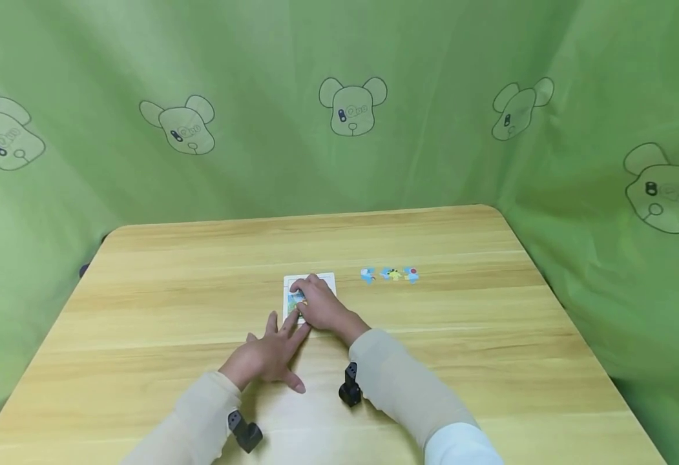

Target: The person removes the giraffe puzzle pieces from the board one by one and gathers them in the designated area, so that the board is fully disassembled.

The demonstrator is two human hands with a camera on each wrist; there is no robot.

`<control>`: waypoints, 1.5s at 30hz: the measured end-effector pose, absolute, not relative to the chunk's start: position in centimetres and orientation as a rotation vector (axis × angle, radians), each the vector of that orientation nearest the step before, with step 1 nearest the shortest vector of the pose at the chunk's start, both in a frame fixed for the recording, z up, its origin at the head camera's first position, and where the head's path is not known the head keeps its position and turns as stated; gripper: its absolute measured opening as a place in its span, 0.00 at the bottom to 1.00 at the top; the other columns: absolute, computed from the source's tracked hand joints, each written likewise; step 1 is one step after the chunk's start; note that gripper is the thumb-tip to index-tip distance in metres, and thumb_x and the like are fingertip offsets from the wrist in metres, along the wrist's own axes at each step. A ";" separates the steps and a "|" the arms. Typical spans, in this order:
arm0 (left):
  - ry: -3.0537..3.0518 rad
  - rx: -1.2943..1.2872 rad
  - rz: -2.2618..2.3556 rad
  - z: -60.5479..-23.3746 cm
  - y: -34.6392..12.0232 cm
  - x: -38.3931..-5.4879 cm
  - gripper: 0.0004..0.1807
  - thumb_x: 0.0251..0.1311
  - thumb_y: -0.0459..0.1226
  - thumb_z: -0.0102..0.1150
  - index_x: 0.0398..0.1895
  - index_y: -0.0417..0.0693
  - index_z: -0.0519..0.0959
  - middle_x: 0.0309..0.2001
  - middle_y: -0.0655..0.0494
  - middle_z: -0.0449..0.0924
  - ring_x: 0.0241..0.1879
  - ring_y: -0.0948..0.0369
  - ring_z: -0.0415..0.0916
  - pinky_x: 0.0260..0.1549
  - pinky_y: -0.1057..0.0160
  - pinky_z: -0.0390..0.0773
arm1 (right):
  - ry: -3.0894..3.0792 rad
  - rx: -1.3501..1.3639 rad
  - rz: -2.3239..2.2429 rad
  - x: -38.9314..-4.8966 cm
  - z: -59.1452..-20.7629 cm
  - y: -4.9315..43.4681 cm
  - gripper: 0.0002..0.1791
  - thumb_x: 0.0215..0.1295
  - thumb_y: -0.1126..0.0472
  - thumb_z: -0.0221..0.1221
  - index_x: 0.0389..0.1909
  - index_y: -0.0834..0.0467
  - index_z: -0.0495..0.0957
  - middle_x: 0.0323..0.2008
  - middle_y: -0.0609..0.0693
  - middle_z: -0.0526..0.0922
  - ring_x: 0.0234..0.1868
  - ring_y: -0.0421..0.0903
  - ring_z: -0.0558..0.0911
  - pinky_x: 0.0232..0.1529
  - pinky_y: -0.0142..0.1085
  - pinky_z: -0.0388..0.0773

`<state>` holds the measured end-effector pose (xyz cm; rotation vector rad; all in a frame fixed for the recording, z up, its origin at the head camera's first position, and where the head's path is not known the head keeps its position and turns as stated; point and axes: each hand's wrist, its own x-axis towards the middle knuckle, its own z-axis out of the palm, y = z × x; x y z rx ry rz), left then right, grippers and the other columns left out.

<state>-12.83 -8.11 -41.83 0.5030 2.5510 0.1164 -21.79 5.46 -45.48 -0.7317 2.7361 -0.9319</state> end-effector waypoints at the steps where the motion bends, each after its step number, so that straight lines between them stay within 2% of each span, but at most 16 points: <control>1: 2.549 0.503 0.119 -41.8 -8.1 -12.8 0.63 0.35 0.65 0.67 0.75 0.60 0.45 0.76 0.49 0.30 0.70 0.33 0.35 0.51 0.24 0.58 | 2.741 -0.747 -0.923 -21.7 -45.6 5.5 0.17 0.60 0.66 0.59 0.51 0.57 0.76 0.44 0.51 0.74 0.49 0.48 0.74 0.57 0.44 0.71; 9: 2.557 0.504 0.141 -41.8 -8.1 -12.7 0.64 0.34 0.64 0.68 0.75 0.60 0.45 0.76 0.48 0.30 0.70 0.33 0.35 0.51 0.24 0.58 | 2.846 -0.776 -0.840 -21.5 -45.6 5.5 0.15 0.60 0.63 0.58 0.48 0.61 0.77 0.42 0.53 0.73 0.45 0.52 0.71 0.50 0.46 0.71; 17: 2.547 0.500 0.136 -42.0 -8.0 -12.7 0.64 0.35 0.64 0.67 0.75 0.61 0.43 0.76 0.49 0.29 0.70 0.33 0.34 0.51 0.24 0.58 | 2.818 -0.664 -0.853 -21.6 -45.4 5.5 0.12 0.60 0.61 0.60 0.44 0.59 0.76 0.40 0.52 0.75 0.47 0.53 0.72 0.52 0.48 0.69; 23: 2.549 0.506 0.109 -42.0 -8.0 -12.7 0.64 0.36 0.65 0.66 0.75 0.61 0.43 0.76 0.49 0.29 0.70 0.33 0.34 0.51 0.24 0.59 | 2.778 -0.701 -0.921 -21.9 -45.7 5.7 0.11 0.61 0.63 0.59 0.44 0.55 0.72 0.37 0.48 0.75 0.41 0.45 0.75 0.49 0.41 0.74; 27: 2.556 0.507 0.100 -42.0 -7.9 -12.8 0.64 0.35 0.66 0.66 0.75 0.61 0.43 0.76 0.49 0.30 0.70 0.33 0.35 0.51 0.25 0.59 | 2.744 -0.717 -1.031 -21.9 -45.8 5.9 0.08 0.62 0.66 0.58 0.42 0.55 0.73 0.34 0.47 0.74 0.37 0.42 0.73 0.43 0.36 0.75; 32: 2.560 0.506 0.105 -42.0 -8.0 -12.7 0.64 0.35 0.66 0.66 0.75 0.61 0.43 0.76 0.49 0.31 0.70 0.33 0.35 0.51 0.25 0.59 | 2.699 -0.700 -1.118 -22.0 -45.9 6.2 0.07 0.63 0.68 0.56 0.40 0.55 0.75 0.33 0.46 0.74 0.36 0.41 0.73 0.42 0.33 0.75; 45: 2.585 0.529 0.125 -42.3 -8.1 -12.5 0.65 0.33 0.66 0.66 0.75 0.60 0.43 0.76 0.48 0.32 0.69 0.32 0.37 0.50 0.25 0.60 | 2.696 -0.594 -1.172 -22.0 -44.7 7.6 0.09 0.64 0.67 0.55 0.43 0.56 0.78 0.33 0.46 0.76 0.36 0.42 0.74 0.41 0.34 0.76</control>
